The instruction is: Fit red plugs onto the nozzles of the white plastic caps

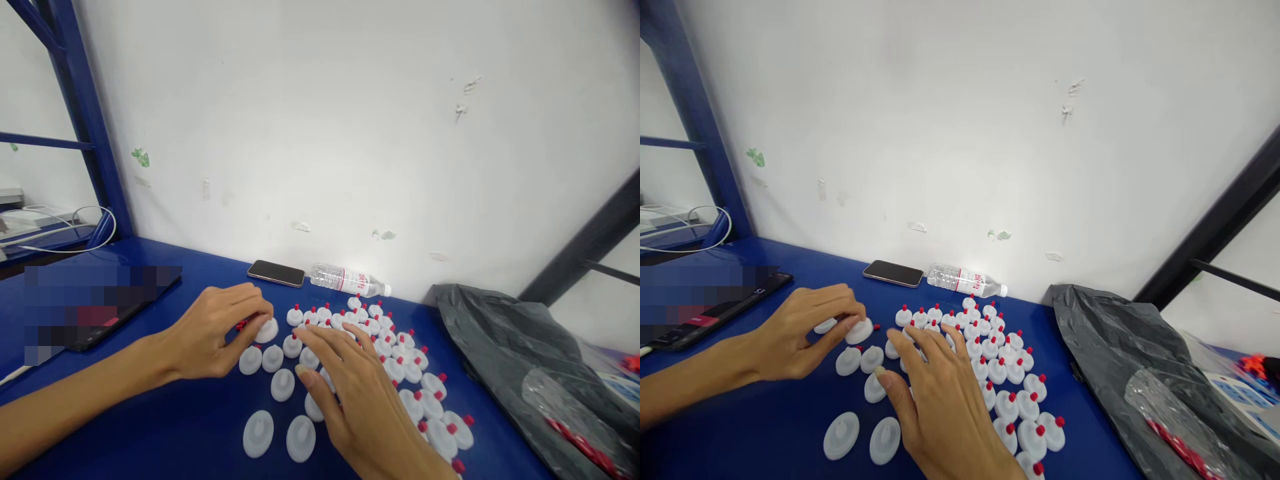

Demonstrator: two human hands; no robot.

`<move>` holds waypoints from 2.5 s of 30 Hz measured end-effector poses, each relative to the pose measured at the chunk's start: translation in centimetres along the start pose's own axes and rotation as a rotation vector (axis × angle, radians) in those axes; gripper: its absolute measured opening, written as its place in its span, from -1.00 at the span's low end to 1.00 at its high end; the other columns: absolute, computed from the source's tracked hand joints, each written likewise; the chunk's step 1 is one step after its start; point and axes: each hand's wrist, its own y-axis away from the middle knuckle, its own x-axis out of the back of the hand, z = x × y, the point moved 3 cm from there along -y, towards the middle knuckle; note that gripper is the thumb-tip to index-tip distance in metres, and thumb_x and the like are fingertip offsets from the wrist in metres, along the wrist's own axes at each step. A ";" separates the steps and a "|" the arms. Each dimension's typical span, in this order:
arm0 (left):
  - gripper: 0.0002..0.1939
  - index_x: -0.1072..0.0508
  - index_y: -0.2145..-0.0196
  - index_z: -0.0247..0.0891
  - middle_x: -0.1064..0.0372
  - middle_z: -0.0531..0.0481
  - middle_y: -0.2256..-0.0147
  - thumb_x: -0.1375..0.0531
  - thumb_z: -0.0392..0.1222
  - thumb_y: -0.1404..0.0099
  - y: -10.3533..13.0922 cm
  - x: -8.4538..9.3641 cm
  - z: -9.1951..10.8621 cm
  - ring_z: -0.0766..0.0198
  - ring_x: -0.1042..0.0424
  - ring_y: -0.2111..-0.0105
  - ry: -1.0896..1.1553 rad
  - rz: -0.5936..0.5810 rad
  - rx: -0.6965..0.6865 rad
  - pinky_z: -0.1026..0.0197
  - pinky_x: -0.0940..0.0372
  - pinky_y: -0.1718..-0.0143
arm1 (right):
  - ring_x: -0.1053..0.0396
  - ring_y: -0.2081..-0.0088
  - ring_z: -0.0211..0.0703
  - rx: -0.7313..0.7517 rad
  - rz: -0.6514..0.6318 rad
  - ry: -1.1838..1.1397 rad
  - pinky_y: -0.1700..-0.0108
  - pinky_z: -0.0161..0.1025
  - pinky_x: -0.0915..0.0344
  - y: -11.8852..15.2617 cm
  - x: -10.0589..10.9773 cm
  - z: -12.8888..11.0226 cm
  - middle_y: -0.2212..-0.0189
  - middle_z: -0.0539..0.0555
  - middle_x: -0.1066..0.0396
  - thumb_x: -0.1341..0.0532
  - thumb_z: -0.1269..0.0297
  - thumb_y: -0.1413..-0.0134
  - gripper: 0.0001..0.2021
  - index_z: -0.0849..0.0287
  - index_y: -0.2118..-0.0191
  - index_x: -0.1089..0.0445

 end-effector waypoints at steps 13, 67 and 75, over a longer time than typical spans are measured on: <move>-0.73 -0.36 0.47 -0.15 -0.39 0.01 0.51 -0.11 -0.26 -0.42 0.9 -0.4 -2.8 0.16 -0.37 0.49 -0.224 -0.413 0.069 0.07 0.01 0.43 | -0.17 -0.49 0.16 -0.019 -0.306 0.068 -0.47 0.41 -0.14 0.1 -1.1 0.4 -0.44 -0.01 -0.28 0.03 -0.04 -0.61 -0.51 -0.04 -0.43 -0.33; -0.68 -0.56 -0.17 -0.15 -0.61 -0.12 -0.10 -0.13 -0.15 -0.59 1.9 -4.4 -3.8 -0.11 -0.49 -0.23 -0.026 -0.304 0.207 -0.17 -0.42 -0.21 | -0.33 -0.37 0.16 0.060 -0.268 0.095 -0.42 0.41 -0.24 0.0 -0.8 0.1 -0.31 0.13 -0.43 0.02 0.08 -0.62 -0.57 0.07 -0.33 -0.41; -0.76 -0.49 -0.10 -0.09 -0.58 0.00 -0.04 -0.23 -0.10 -0.53 0.5 -2.0 -1.9 0.17 -0.56 -0.04 0.102 -0.010 0.234 0.10 -0.45 -0.12 | -0.44 -0.24 0.07 0.065 -0.071 0.099 -0.45 0.38 -0.12 -0.1 -0.7 0.3 -0.15 0.08 -0.55 -0.04 0.22 -0.60 -0.68 0.06 -0.24 -0.43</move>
